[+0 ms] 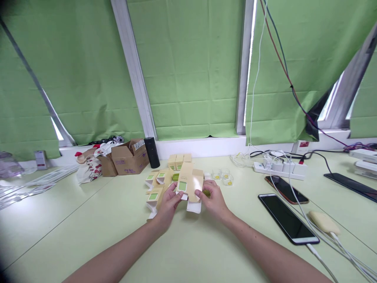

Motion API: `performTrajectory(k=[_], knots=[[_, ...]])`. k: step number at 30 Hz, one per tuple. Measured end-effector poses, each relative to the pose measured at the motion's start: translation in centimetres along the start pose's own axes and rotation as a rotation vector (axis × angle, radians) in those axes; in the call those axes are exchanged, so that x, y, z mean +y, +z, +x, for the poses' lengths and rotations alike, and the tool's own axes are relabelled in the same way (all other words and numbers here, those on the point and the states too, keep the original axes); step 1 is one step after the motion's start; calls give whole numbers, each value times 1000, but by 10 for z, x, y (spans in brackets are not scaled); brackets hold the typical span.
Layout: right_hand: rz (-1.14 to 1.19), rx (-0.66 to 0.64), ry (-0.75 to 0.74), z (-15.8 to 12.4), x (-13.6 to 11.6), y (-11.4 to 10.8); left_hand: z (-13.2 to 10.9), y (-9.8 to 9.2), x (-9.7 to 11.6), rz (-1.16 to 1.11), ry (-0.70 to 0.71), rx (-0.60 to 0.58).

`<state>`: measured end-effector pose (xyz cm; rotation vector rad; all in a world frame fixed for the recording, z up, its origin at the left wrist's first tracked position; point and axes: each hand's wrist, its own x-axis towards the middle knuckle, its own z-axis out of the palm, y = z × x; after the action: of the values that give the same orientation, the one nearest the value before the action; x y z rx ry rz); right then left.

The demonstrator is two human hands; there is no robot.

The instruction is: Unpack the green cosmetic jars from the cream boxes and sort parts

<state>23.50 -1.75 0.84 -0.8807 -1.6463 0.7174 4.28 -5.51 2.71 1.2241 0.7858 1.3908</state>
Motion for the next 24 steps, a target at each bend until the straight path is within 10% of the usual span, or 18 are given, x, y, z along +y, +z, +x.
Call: performTrajectory(k=[24], knots=[[34, -39, 30, 0, -13, -1, 1, 2, 4, 35, -11, 1]])
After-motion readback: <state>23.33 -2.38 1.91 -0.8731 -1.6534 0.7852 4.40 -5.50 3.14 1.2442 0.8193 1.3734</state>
